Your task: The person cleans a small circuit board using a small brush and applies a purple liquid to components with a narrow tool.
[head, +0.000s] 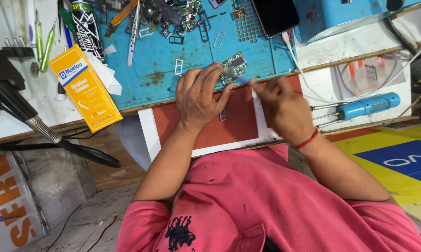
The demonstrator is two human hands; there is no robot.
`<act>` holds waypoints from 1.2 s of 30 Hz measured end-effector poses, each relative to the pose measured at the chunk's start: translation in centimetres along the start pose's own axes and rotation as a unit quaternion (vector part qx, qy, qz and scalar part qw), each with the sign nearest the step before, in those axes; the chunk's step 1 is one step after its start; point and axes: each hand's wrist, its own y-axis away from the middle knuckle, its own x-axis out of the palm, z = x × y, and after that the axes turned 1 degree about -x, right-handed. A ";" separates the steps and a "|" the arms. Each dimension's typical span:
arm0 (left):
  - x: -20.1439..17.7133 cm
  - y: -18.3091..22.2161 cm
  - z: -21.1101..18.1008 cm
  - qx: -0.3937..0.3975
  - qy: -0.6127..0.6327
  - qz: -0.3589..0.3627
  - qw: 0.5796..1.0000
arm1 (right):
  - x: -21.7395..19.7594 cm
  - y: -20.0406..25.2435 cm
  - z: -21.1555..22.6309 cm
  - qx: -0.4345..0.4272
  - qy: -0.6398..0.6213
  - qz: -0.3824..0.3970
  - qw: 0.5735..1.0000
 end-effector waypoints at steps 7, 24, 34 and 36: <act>-0.3 -0.4 -0.1 -0.003 0.012 -0.005 1.000 | 0.1 -0.5 0.6 0.037 0.034 0.014 0.999; -0.4 0.0 0.4 -0.010 0.038 0.000 0.999 | -0.8 -0.4 -0.6 0.042 -0.016 0.050 0.998; -0.3 -0.1 0.1 -0.015 0.014 0.007 1.000 | -0.3 0.4 -0.6 0.064 -0.046 0.013 0.997; -0.3 0.0 0.1 -0.018 0.015 0.012 1.000 | -0.5 -0.2 -1.7 0.092 -0.041 -0.003 0.995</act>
